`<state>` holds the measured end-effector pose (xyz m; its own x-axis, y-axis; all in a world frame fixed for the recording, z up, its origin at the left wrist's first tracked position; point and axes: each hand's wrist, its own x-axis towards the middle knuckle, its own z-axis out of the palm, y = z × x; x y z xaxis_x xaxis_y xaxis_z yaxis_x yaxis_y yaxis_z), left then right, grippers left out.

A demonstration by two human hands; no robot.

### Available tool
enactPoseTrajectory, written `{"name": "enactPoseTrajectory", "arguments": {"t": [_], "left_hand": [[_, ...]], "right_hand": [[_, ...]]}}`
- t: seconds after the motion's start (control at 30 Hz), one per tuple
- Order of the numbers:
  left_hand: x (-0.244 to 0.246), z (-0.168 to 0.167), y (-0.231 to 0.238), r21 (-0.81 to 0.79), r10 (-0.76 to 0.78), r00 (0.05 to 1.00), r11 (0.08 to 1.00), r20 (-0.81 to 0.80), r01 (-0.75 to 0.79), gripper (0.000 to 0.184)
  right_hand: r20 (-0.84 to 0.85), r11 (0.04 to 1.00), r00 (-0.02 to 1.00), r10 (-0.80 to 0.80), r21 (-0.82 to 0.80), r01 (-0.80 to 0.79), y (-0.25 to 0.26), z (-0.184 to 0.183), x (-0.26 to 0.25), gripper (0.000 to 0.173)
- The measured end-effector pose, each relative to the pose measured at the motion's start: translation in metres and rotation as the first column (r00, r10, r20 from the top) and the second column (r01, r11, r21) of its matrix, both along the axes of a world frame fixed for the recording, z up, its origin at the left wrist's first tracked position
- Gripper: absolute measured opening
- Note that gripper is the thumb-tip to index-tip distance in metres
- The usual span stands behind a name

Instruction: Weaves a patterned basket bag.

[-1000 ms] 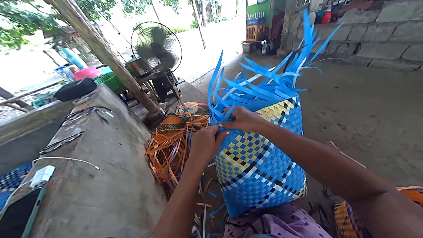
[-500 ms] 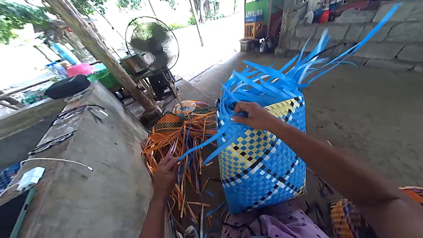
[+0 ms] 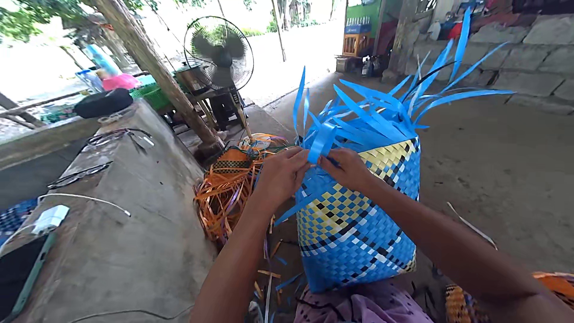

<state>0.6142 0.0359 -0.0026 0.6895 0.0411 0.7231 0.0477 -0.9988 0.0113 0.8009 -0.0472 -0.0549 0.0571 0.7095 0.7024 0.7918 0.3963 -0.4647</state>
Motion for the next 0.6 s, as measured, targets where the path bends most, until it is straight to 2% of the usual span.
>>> {"name": "enactPoseTrajectory", "arguments": {"t": [0.07,0.2,0.33,0.4,0.47,0.53,0.6], "left_hand": [[0.003,-0.005,0.002,0.014,-0.008,1.000,1.000,-0.027,0.008,0.011],[0.003,-0.014,0.005,-0.063,-0.026,0.994,0.998,-0.104,0.019,0.008],[0.004,-0.012,0.000,-0.129,-0.026,0.999,0.991,-0.022,0.023,0.010],[0.005,-0.023,0.006,-0.144,0.033,0.998,0.989,-0.052,-0.041,0.006],[0.001,-0.036,0.010,-0.216,0.133,0.985,0.964,-0.112,-0.155,0.010],[-0.006,-0.042,0.009,-0.332,0.241,0.947,0.893,-0.214,-0.302,0.028],[-0.009,-0.047,0.006,-0.397,0.255,0.895,0.827,-0.367,-0.399,0.041]], "right_hand": [[0.002,1.000,1.000,0.015,-0.008,-0.015,0.000,-0.001,0.001,0.037],[-0.008,0.998,0.999,0.050,-0.027,-0.051,-0.001,0.000,0.004,0.033],[-0.045,0.994,0.995,0.083,-0.070,-0.086,0.000,0.001,0.004,0.037],[-0.048,0.983,0.993,0.108,-0.143,-0.114,-0.001,0.005,0.009,0.041],[-0.035,0.950,0.986,0.162,-0.264,-0.166,-0.005,0.011,0.017,0.037],[-0.054,0.925,0.981,0.188,-0.326,-0.195,-0.006,0.017,0.020,0.029],[-0.039,0.922,0.984,0.171,-0.345,-0.174,-0.002,0.016,0.016,0.024]]}}
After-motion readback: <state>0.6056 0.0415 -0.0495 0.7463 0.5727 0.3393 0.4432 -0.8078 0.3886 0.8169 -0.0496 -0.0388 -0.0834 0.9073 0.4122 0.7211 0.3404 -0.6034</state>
